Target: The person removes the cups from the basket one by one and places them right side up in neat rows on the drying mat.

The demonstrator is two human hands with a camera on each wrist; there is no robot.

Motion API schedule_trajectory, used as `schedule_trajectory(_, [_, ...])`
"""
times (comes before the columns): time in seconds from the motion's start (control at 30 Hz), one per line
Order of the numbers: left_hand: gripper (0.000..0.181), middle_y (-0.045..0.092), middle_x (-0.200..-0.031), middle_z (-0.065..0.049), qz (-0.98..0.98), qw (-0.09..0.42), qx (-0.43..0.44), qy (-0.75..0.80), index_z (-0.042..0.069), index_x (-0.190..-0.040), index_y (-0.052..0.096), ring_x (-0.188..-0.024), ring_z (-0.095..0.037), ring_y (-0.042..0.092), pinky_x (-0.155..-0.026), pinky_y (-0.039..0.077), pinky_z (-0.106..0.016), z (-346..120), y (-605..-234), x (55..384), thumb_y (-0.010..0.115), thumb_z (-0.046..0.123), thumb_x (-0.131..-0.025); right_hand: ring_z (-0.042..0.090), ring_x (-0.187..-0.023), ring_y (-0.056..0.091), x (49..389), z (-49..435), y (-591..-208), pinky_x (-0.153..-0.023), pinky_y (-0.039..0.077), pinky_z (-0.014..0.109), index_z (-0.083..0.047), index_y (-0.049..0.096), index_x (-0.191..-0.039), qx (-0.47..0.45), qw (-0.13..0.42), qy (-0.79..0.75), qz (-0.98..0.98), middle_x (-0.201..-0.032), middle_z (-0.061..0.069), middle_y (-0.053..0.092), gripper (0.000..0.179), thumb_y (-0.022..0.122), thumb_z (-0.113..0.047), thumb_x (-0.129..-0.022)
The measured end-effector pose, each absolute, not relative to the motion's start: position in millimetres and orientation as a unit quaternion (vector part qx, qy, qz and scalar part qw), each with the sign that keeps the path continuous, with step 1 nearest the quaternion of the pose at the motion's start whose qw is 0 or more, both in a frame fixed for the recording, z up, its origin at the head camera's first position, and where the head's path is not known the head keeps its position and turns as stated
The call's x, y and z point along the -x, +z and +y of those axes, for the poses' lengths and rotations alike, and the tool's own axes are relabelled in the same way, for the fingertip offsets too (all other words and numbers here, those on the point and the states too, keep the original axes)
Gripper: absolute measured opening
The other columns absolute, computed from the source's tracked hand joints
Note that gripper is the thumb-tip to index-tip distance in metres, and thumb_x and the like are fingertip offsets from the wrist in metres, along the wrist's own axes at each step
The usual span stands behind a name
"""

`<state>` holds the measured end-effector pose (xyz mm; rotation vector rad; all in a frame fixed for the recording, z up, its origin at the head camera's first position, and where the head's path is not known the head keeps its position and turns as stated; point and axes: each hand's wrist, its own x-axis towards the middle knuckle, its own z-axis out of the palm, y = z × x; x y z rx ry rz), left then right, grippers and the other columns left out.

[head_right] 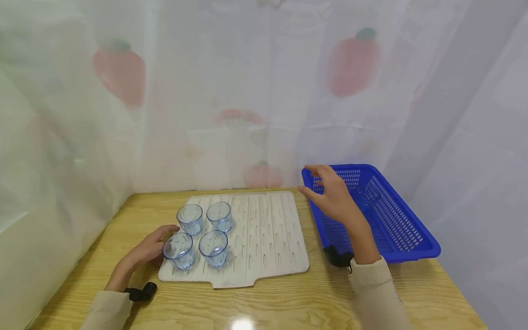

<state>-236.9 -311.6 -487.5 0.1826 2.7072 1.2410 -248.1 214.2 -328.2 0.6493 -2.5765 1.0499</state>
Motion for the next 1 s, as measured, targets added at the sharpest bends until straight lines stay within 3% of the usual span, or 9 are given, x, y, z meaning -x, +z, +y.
schedule_trajectory(0.2, [0.060, 0.034, -0.161, -0.029, 0.908, 0.083, -0.054, 0.407, 0.002, -0.149, 0.047, -0.140, -0.049, 0.036, -0.076, 0.059, -0.041, -310.5, -488.9, 237.6, 0.058, 0.004, -0.090, 0.047, -0.138, 0.047, 260.0, 236.0, -316.9, -0.109, 0.046, 0.062, -0.001, 0.042, -0.154, -0.206, 0.116, 0.316, -0.919, -0.154, 0.026, 0.045, 0.065, 0.066, -0.031, -0.102])
schedule_trajectory(0.37, [0.059, 0.032, -0.161, -0.029, 0.901, 0.088, -0.048, 0.422, 0.001, -0.149, 0.046, -0.136, -0.049, 0.037, -0.063, 0.059, -0.039, -309.7, -487.9, 237.2, 0.058, 0.005, -0.091, 0.048, -0.138, 0.047, 275.8, 254.3, -314.9, -0.108, 0.045, 0.063, 0.001, 0.042, -0.153, -0.198, 0.091, 0.289, -0.932, -0.153, 0.029, 0.045, 0.064, 0.064, -0.032, -0.103])
schedule_trajectory(0.5, [0.058, 0.032, -0.161, -0.029, 0.903, 0.087, -0.047, 0.418, 0.001, -0.149, 0.046, -0.137, -0.049, 0.036, -0.064, 0.058, -0.038, -310.8, -487.8, 236.6, 0.058, 0.006, -0.092, 0.050, -0.137, 0.047, 290.4, 268.0, -317.8, -0.108, 0.044, 0.064, 0.005, 0.045, -0.150, -0.198, 0.075, 0.274, -0.938, -0.152, 0.031, 0.046, 0.062, 0.063, -0.031, -0.103])
schedule_trajectory(0.67, [0.059, 0.033, -0.162, -0.029, 0.908, 0.083, -0.046, 0.409, 0.002, -0.149, 0.047, -0.142, -0.049, 0.035, -0.074, 0.059, -0.041, -311.9, -489.4, 236.7, 0.058, 0.006, -0.092, 0.052, -0.134, 0.049, 307.3, 283.7, -326.0, -0.106, 0.044, 0.066, 0.008, 0.048, -0.146, -0.189, 0.058, 0.252, -0.947, -0.146, 0.034, 0.049, 0.060, 0.063, -0.030, -0.103])
schedule_trajectory(0.8, [0.059, 0.035, -0.161, -0.028, 0.915, 0.079, -0.053, 0.393, 0.002, -0.149, 0.047, -0.145, -0.049, 0.034, -0.092, 0.056, -0.051, -311.6, -489.8, 236.5, 0.056, 0.003, -0.091, 0.053, -0.129, 0.052, 314.9, 294.8, -334.4, -0.103, 0.046, 0.066, 0.011, 0.050, -0.143, -0.175, 0.041, 0.226, -0.957, -0.141, 0.037, 0.053, 0.059, 0.063, -0.030, -0.103])
schedule_trajectory(1.0, [0.060, 0.036, -0.160, -0.028, 0.916, 0.082, -0.062, 0.388, 0.000, -0.149, 0.047, -0.149, -0.052, 0.030, -0.113, 0.038, -0.068, -309.1, -489.1, 237.9, 0.053, 0.000, -0.089, 0.053, -0.120, 0.058, 318.0, 311.1, -343.1, -0.097, 0.049, 0.065, 0.012, 0.058, -0.135, -0.165, 0.012, 0.174, -0.971, -0.132, 0.038, 0.060, 0.057, 0.069, -0.031, -0.098])
